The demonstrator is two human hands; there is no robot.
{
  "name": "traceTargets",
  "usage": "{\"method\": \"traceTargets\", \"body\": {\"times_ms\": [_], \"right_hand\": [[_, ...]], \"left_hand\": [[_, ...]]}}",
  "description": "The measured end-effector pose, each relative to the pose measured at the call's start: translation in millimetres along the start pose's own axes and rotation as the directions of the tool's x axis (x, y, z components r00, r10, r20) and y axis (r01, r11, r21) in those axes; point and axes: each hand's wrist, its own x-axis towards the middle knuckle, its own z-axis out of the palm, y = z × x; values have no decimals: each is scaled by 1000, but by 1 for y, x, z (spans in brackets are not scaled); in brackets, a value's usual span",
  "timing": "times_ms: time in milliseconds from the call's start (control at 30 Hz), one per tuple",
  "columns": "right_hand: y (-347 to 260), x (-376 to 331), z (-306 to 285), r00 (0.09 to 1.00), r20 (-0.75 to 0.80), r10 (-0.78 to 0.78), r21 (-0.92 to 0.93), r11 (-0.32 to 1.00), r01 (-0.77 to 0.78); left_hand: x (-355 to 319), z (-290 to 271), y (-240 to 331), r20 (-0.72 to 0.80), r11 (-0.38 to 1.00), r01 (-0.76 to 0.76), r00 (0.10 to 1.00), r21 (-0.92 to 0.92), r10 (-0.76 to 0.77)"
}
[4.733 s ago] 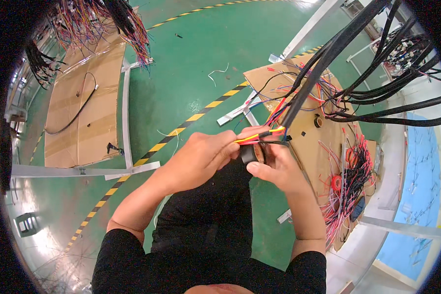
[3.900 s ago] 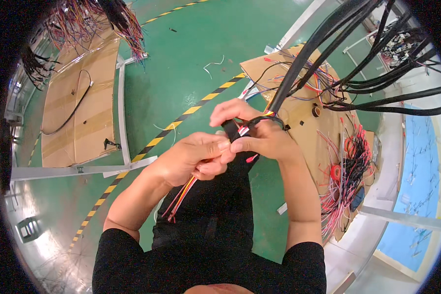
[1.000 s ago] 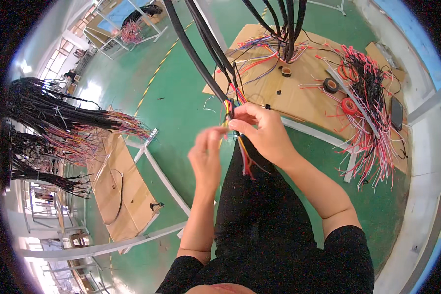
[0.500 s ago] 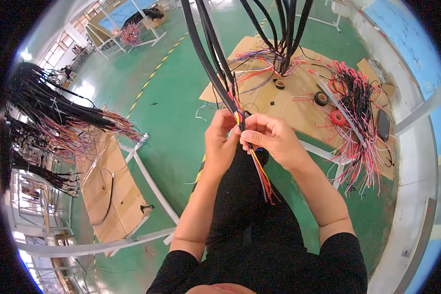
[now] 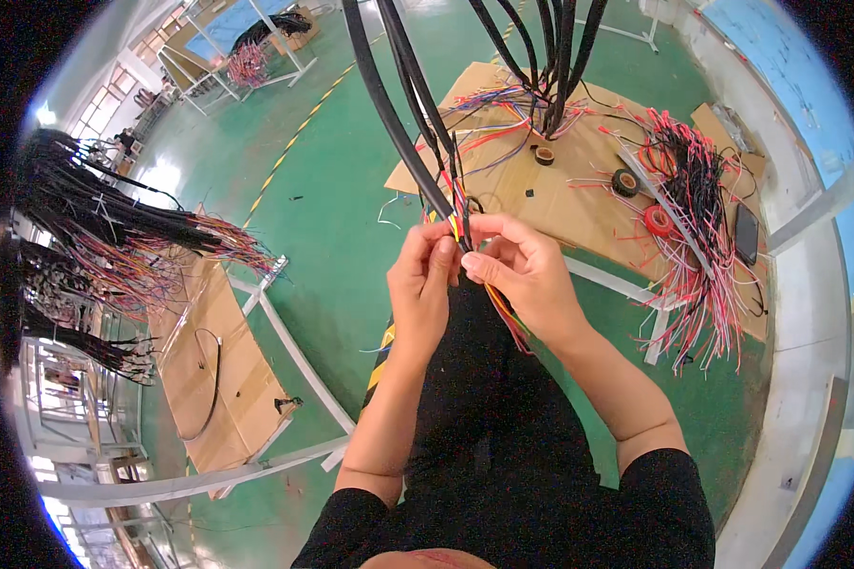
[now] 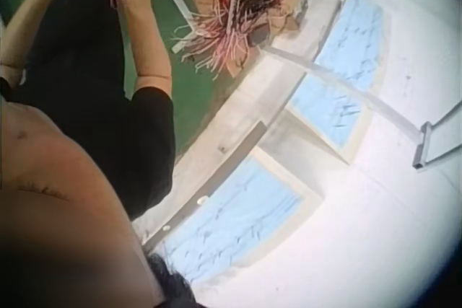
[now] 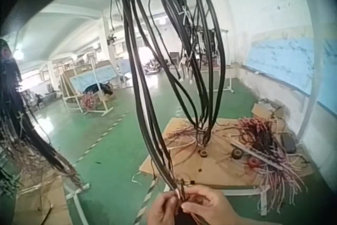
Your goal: The person bundles electrical wires into a wire harness by wrapping them with adhesive tape.
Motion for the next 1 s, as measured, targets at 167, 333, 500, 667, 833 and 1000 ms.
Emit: {"method": "traceTargets", "body": {"times_ms": [167, 333, 500, 667, 833, 1000], "right_hand": [[8, 4, 17, 996, -90, -12, 222, 975, 32], [22, 8, 5, 976, -188, -109, 223, 963, 151], [4, 13, -19, 998, -61, -20, 284, 958, 36], [-14, 14, -34, 1000, -1, -12, 138, 990, 12], [-31, 10, -73, 988, 68, 139, 151, 977, -148], [-54, -1, -78, 995, 48, 82, 83, 993, -86]], "left_hand": [[-2, 1, 8, -101, 930, -105, 984, 353, 149], [-6, 17, 13, -48, 958, -53, 996, 283, 69], [-14, 28, -11, 45, 991, 8, 999, 135, -15], [-31, 57, -4, 16, 992, 124, 992, -13, -124], [-31, 49, 19, 411, 783, -316, 908, 536, 85], [68, 41, 120, 708, 93, -827, 528, 555, 470]]}}
